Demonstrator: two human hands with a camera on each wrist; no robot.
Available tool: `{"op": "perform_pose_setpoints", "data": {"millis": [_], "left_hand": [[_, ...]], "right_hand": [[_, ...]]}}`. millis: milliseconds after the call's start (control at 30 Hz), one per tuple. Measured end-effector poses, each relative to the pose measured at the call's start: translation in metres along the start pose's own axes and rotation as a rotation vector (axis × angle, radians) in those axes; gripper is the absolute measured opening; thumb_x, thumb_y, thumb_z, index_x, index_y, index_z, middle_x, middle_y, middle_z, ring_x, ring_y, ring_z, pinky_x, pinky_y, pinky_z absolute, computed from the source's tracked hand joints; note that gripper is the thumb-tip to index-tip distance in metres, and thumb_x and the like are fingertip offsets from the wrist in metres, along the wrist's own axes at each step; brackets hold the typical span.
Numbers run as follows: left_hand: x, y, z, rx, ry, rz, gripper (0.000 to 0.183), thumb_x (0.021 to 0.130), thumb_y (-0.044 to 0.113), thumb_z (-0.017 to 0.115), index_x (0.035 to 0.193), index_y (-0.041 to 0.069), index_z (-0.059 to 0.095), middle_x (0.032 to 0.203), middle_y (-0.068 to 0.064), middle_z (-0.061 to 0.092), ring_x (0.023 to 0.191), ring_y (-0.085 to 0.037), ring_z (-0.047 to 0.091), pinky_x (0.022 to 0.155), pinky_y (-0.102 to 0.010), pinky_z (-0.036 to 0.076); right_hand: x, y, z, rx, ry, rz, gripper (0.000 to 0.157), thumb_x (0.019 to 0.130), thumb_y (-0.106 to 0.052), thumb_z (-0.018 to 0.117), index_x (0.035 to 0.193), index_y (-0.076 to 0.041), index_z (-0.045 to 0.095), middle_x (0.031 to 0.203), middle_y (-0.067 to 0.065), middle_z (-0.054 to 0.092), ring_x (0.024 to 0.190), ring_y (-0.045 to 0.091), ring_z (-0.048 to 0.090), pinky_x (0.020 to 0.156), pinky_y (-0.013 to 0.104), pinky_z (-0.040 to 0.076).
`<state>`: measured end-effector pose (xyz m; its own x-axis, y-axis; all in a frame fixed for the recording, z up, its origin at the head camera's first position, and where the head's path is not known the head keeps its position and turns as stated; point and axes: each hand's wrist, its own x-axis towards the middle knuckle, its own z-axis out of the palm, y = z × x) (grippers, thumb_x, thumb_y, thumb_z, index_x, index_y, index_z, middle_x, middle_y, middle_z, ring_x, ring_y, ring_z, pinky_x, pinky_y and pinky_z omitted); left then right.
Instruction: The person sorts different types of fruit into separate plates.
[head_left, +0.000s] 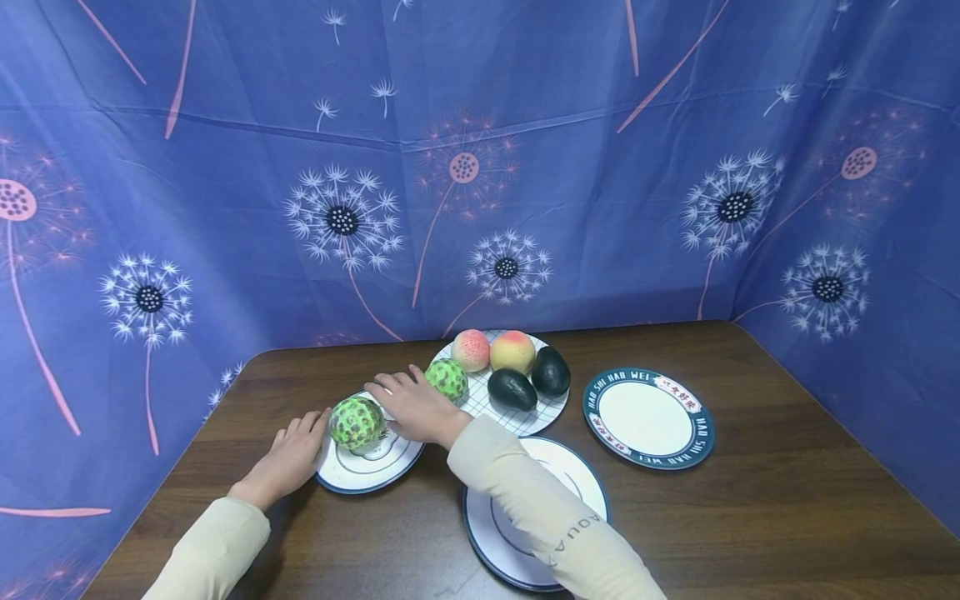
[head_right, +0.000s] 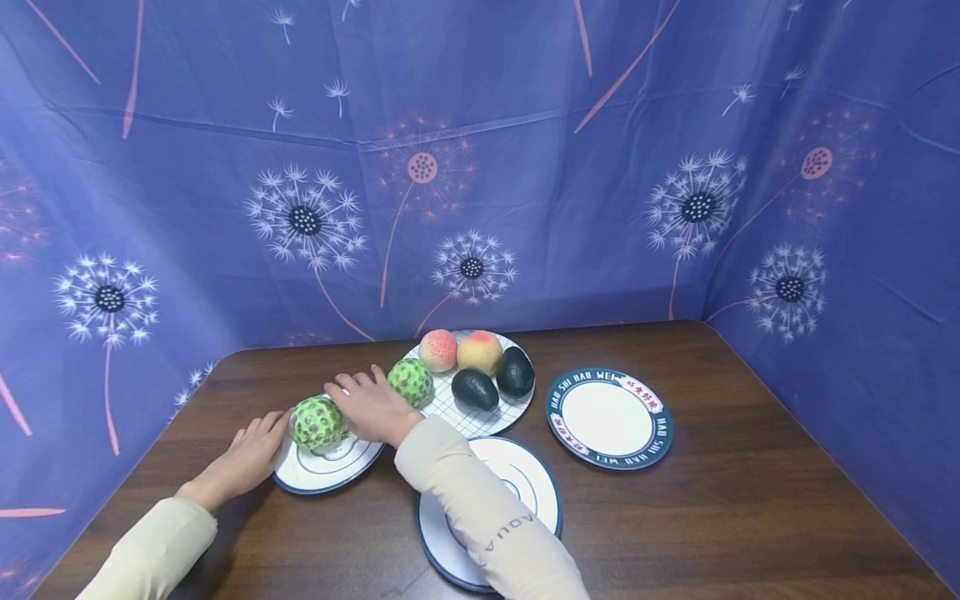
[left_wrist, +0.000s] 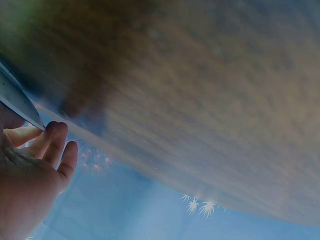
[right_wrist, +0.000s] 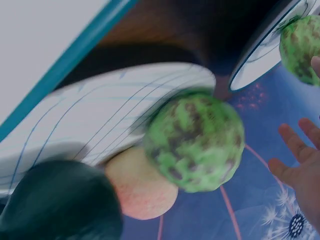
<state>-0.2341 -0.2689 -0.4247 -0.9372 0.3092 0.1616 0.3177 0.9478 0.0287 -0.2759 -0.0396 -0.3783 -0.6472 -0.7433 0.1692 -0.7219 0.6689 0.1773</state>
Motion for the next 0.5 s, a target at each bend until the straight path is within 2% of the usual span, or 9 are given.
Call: {"op": "perform_pose_setpoints", "data": {"millis": [500], "left_hand": [[0.001, -0.001, 0.002, 0.006, 0.002, 0.006, 0.048, 0.086, 0.000, 0.050, 0.132, -0.010, 0.038, 0.124, -0.026, 0.045, 0.108, -0.040, 0.045, 0.081, -0.053, 0.038]], "right_hand": [[-0.016, 0.041, 0.008, 0.039, 0.024, 0.096, 0.059, 0.086, -0.029, 0.061, 0.137, -0.016, 0.036, 0.137, 0.004, 0.041, 0.126, 0.024, 0.042, 0.106, 0.050, 0.028]]}}
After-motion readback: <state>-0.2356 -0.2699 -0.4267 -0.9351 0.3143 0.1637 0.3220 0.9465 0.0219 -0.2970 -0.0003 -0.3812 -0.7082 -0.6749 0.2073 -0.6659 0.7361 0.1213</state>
